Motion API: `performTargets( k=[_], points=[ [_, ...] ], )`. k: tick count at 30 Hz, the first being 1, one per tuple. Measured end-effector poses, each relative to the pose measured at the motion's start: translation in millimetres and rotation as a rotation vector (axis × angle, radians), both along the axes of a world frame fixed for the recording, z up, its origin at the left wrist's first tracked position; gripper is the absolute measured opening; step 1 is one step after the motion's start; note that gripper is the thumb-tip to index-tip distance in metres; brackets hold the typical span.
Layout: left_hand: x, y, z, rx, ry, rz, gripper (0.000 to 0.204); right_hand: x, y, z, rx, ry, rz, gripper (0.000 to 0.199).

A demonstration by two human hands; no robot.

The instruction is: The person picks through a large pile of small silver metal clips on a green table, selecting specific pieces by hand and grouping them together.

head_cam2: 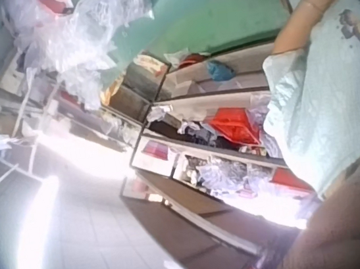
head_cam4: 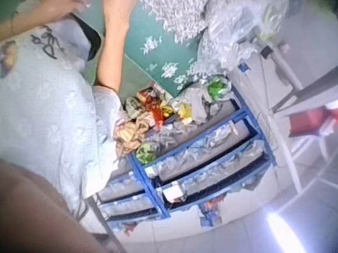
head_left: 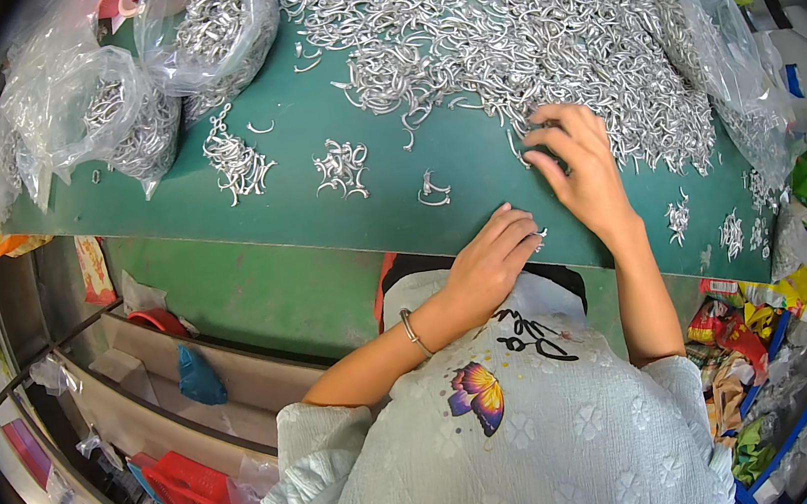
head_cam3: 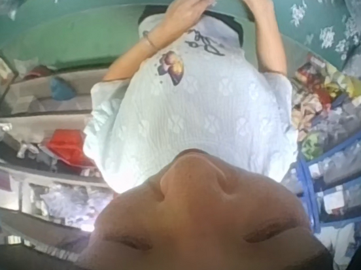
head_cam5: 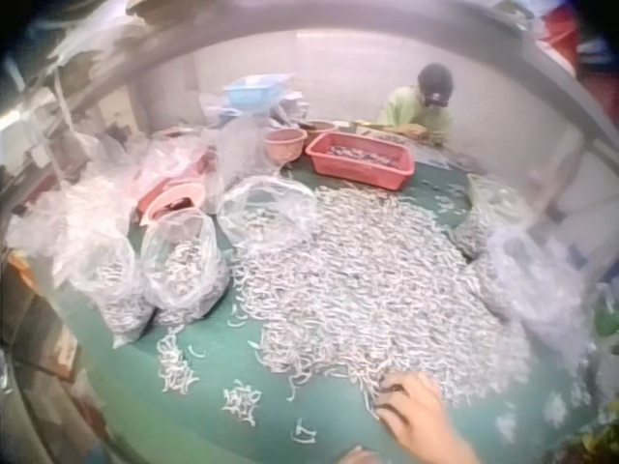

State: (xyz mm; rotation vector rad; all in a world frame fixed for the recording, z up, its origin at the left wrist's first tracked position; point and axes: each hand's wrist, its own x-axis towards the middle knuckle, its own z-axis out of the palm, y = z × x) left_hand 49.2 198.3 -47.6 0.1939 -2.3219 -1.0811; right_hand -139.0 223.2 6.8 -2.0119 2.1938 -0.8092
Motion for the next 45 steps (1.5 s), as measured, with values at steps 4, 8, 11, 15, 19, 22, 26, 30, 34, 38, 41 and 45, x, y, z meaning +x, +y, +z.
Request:
performTargets(
  k=[4, 8, 11, 15, 19, 22, 26, 30, 34, 38, 41, 45],
  points=[
    [1.0, 0.6, 0.3, 0.010, -0.008, -0.015, 0.028, 11.6, 10.3, -6.9, 0.056, 0.075, -0.112, 0.023],
    [3.5, 0.1, 0.4, 0.020, -0.008, -0.013, 0.029, 11.6, 22.5, -2.6, 0.076, 0.071, -0.119, 0.023],
    [4.9, -0.7, 2.1, 0.019, -0.003, -0.014, 0.029, 18.5, 19.6, -7.7, 0.036, 0.038, -0.128, 0.023],
    [4.7, -1.8, 2.1, 0.036, -0.004, -0.028, 0.029, 18.3, 12.0, -15.6, 0.019, 0.070, -0.113, 0.022],
    [3.9, 0.9, 1.7, 0.034, 0.001, 0.001, 0.028, 18.4, 11.0, -13.7, 0.010, 0.043, -0.185, 0.018],
    [3.5, 0.3, -0.1, 0.021, 0.005, 0.023, 0.028, 14.0, 21.5, -12.3, 0.078, 0.080, -0.132, 0.015],
    [4.5, -2.0, 1.8, 0.025, -0.001, 0.038, 0.028, 3.7, 58.6, 0.5, 0.065, -0.063, -0.158, 0.012],
    [2.7, -3.2, 3.7, 0.038, -0.011, 0.031, 0.027, 4.6, 63.1, 1.3, 0.081, -0.119, -0.226, 0.020],
    [1.1, -1.5, 3.4, 0.041, -0.016, 0.047, 0.028, 15.8, 55.0, -12.0, 0.050, -0.023, -0.299, 0.031],
    [0.1, -3.4, 8.1, 0.056, -0.043, 0.042, 0.028, 18.6, 69.0, -8.7, 0.068, -0.034, -0.252, 0.020],
    [0.8, -4.4, 14.2, 0.061, -0.055, 0.040, 0.029, 2.0, 92.1, -8.9, 0.020, -0.167, -0.160, 0.017],
    [0.0, -3.3, 14.4, 0.063, -0.048, 0.040, 0.029, -0.7, 104.8, -11.8, -0.046, -0.271, -0.309, 0.019]
  ],
)
